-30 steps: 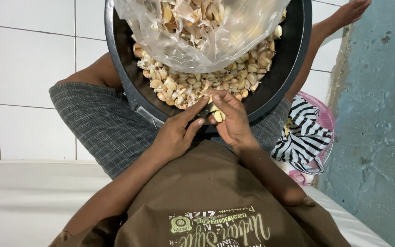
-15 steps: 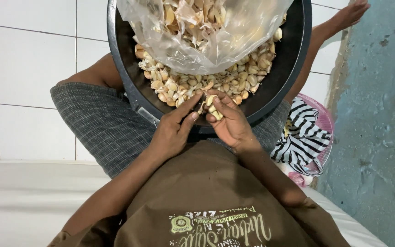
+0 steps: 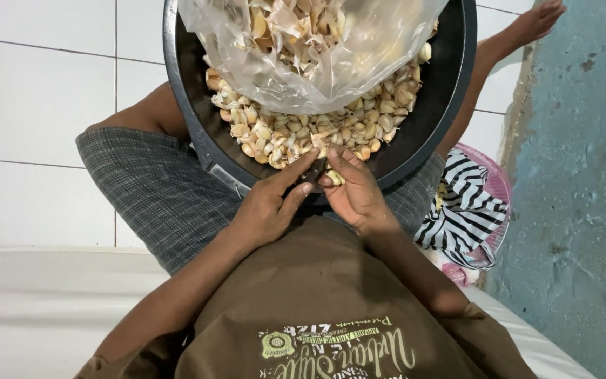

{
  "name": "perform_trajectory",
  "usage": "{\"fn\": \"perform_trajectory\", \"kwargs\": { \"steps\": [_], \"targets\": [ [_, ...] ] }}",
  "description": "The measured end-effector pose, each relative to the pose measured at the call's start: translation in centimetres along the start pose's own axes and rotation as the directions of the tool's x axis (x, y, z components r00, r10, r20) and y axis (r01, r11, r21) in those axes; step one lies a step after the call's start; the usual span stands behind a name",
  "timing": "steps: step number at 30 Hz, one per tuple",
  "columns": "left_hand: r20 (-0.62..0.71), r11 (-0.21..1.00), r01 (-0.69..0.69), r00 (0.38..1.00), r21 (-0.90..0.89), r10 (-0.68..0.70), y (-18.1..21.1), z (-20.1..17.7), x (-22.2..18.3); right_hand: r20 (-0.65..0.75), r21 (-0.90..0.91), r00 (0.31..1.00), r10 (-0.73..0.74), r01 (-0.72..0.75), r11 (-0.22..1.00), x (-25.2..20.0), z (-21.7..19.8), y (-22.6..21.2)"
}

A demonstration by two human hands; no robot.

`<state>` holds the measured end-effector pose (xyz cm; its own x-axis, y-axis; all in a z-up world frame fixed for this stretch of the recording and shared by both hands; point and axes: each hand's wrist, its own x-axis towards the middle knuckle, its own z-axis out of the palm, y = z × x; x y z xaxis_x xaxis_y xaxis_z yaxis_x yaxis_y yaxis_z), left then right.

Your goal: Manually peeling the skin off individual garlic cloves from a large container while sitting on the floor

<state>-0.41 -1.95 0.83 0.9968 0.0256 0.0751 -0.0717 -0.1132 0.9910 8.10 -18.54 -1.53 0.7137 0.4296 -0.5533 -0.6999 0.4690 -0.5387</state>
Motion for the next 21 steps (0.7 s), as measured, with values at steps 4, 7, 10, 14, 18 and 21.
{"fn": "perform_trajectory", "kwargs": {
  "steps": [4, 7, 10, 14, 18, 21],
  "targets": [
    [0.0, 1.0, 0.0, 1.0, 0.031, 0.0, -0.1, 0.1, 0.0, -0.003, -0.028, 1.0, 0.011, -0.011, 1.0, 0.3, -1.0, 0.3],
    [-0.036, 1.0, -0.012, 0.999, 0.009, 0.012, -0.2, 0.2, 0.2, 0.003, 0.004, 1.0, 0.017, -0.017, 1.0, 0.6, -1.2, 0.7],
    [-0.082, 1.0, 0.005, 0.997, -0.024, -0.007, 0.2, -0.2, 0.7, 0.028, -0.001, 0.999, 0.018, -0.018, 1.0, 0.4, -1.2, 0.5],
    [-0.09, 1.0, 0.028, 0.996, 0.013, -0.027, 0.4, -0.3, 0.6, 0.087, 0.042, 0.996, 0.027, -0.031, 0.999, 0.7, -1.9, 0.6],
    [-0.124, 0.996, 0.036, 0.992, 0.084, -0.026, 1.6, -0.7, 0.7, 0.182, 0.137, 0.983, 0.034, -0.06, 0.989, 1.2, -2.7, 0.5],
    [-0.153, 0.979, -0.018, 0.987, 0.201, 0.05, 1.6, -1.4, 1.1, 0.227, 0.167, 0.974, -0.009, -0.03, 0.985, 1.7, -4.0, 0.9]
  ]
}}
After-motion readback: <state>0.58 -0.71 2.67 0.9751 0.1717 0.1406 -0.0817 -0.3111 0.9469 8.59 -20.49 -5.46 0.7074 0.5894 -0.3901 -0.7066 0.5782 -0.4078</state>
